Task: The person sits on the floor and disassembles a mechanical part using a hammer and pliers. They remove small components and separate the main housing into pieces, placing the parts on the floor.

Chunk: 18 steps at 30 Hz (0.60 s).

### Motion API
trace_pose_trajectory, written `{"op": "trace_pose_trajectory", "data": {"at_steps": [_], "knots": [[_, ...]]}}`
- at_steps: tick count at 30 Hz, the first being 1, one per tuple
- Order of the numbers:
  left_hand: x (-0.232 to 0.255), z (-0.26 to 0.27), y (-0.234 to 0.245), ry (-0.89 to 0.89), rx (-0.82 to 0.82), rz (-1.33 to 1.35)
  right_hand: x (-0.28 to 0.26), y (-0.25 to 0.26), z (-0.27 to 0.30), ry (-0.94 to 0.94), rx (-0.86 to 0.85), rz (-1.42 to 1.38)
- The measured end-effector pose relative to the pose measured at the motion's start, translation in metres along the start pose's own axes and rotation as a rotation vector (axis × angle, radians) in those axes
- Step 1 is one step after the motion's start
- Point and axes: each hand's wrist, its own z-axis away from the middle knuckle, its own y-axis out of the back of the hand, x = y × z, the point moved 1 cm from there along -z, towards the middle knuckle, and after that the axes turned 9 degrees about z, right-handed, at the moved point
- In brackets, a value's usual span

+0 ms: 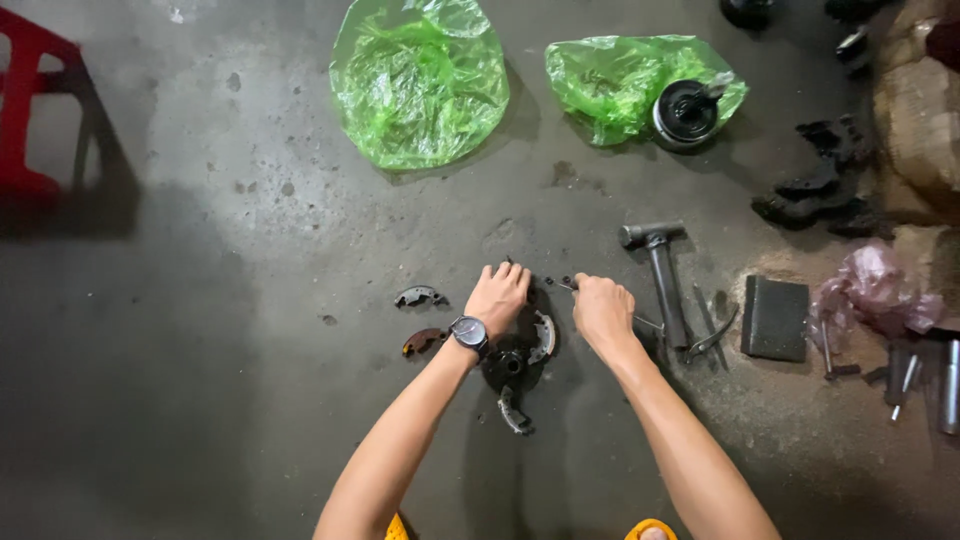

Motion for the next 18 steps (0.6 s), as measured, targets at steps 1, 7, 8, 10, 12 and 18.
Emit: {"op": "trace_pose_trajectory", "data": {"at_steps": [1,7,8,10,12,18], "knots": [[0.002,-0.003,-0.004,-0.004,-0.069,-0.039,0.002,0.002,0.002,-0.008,0.0,-0.007],[0.007,-0.003,0.021,0.027,-0.237,-0.083,0.007,0.012,0.014,-0.086,0.03,-0.122],[0.007,0.0,0.025,0.037,-0.214,-0.043,0.006,0.016,0.016,-0.102,0.061,-0.173],[-0.001,0.01,0.026,0.214,0.044,0.307,0.006,0.011,0.015,-0.097,0.089,-0.391],[-0.009,0.02,0.031,0.386,0.31,0.65,0.001,0.004,0.014,-0.089,0.116,-0.613],[-0.002,0.027,0.052,0.715,0.363,1.956,-0.034,-0.01,0.014,-0.057,-0.08,-1.129]]}}
